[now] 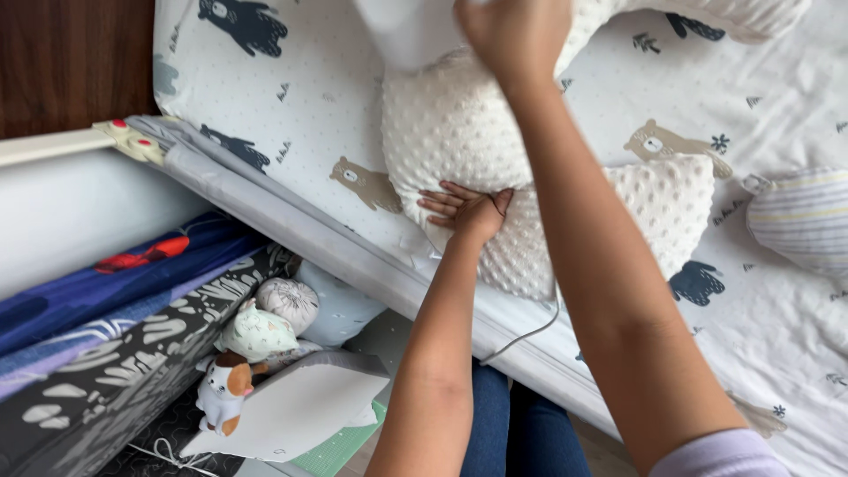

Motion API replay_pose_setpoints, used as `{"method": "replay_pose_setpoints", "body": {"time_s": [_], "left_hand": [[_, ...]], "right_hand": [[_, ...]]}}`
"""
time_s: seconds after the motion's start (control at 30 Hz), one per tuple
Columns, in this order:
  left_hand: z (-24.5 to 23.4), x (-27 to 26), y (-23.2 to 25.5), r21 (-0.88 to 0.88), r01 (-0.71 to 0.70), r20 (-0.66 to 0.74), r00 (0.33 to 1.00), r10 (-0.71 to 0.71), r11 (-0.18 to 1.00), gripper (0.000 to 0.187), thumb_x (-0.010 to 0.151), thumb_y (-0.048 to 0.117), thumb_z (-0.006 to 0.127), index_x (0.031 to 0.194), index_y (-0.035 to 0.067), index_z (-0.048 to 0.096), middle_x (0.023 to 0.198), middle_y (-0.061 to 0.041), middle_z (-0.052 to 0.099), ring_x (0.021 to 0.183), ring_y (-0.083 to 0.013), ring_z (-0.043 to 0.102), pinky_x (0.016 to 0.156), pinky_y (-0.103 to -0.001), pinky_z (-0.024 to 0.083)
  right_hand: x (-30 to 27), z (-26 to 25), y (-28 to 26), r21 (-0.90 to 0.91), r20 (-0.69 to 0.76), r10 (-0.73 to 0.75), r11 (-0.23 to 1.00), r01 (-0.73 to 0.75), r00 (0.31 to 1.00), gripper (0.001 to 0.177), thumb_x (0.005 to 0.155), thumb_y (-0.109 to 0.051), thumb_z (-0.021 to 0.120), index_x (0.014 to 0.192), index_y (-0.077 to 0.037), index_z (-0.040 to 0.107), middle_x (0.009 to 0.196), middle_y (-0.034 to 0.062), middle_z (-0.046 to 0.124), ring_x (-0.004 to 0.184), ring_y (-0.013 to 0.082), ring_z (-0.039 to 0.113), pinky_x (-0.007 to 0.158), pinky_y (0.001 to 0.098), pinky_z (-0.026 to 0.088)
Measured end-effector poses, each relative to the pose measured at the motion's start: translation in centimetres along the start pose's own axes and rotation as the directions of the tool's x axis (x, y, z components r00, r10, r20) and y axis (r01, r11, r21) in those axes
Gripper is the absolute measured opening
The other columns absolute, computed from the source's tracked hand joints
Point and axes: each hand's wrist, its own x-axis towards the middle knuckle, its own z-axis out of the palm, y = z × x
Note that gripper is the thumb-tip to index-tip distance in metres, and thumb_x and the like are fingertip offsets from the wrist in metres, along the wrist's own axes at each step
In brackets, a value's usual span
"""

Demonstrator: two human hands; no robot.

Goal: The person uses a handheld vacuum cleaner to clean a baby mattress, a striped pillow, a U-shaped pillow, a grey pillow, and a white mat. They systematically move the vacuum over each item, lifting and repositioning them to clean different sides.

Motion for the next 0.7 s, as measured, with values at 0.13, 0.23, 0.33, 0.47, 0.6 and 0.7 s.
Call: {"method": "replay_pose_setpoints", "body": {"time_s": [0.13,0.23,0.33,0.47,0.6,0.7], "left_hand": [[3.2,-2.8,-4.8,-0.016,-0.411,-0.604,0.730,0.318,0.912,0.139,0.077,0.081,0.055,0.154,-0.006,-0.021,0.156,-0.045,-0.028,0.146,-0.0589,-0.026,0.112,-0.077,-0.008],[5.8,-7.7,-12.0,-0.073,-0.645,-0.705,0.573,0.418,0.761,0.092,0.099,0.062,0.052,0.167,0.014,0.013,0.175,-0.026,0.007,0.165,-0.0431,0.011,0.130,-0.058,0.024],[8.4,-10.8,-17.2,-0.690,-0.548,-0.508,0.832,0.223,0.472,0.068,0.104,0.036,0.050,0.158,0.002,0.024,0.163,-0.025,0.025,0.148,-0.0375,0.035,0.118,-0.046,0.034],[7.7,-10.8,-20.9,-0.794,-0.467,-0.452,0.882,0.135,0.390,0.053,0.108,0.033,0.039,0.151,0.001,0.044,0.154,-0.020,0.047,0.143,-0.0330,0.049,0.117,-0.044,0.037],[4.8,-9.3,-20.5,-0.926,-0.312,-0.277,0.945,0.175,0.214,0.059,0.108,0.045,0.034,0.154,0.008,0.039,0.151,-0.015,0.049,0.138,-0.0298,0.050,0.116,-0.041,0.035],[3.2,-9.0,-18.0,-0.939,-0.193,-0.136,0.969,0.208,0.284,0.063,0.105,0.049,0.035,0.157,0.014,0.035,0.147,-0.012,0.049,0.133,-0.0278,0.051,0.111,-0.041,0.036]], "right_hand": [[-2.5,-6.3,-7.2,0.032,0.159,0.025,0.999,-0.030,0.987,0.022,0.076,-0.018,0.081,0.089,-0.006,0.068,0.071,0.0139,0.070,0.063,0.0352,0.070,0.058,0.0412,0.054],[-3.6,-10.7,-9.7,0.020,0.268,0.109,0.993,-0.119,0.957,0.021,0.077,-0.016,0.080,0.090,-0.005,0.069,0.069,0.0165,0.069,0.065,0.0375,0.070,0.062,0.0424,0.056],[-6.6,-14.9,-10.5,0.063,0.337,0.175,0.976,-0.208,0.925,0.023,0.078,-0.016,0.079,0.095,-0.004,0.070,0.074,0.0180,0.070,0.070,0.0369,0.072,0.066,0.0419,0.057],[-12.2,-21.3,-9.6,-0.006,0.437,0.296,0.945,-0.327,0.849,0.025,0.076,-0.018,0.082,0.090,-0.003,0.069,0.072,0.0187,0.069,0.070,0.0345,0.073,0.064,0.0411,0.057],[-19.6,-27.6,-8.0,0.033,0.433,0.397,0.890,-0.454,0.809,0.023,0.077,-0.016,0.079,0.092,-0.001,0.068,0.072,0.0143,0.070,0.068,0.0258,0.075,0.064,0.0353,0.057],[-25.2,-32.4,-6.1,-0.044,0.391,0.465,0.871,-0.489,0.794,0.023,0.077,-0.015,0.081,0.084,-0.001,0.064,0.069,0.0130,0.068,0.064,0.0219,0.072,0.061,0.0331,0.054]]}}
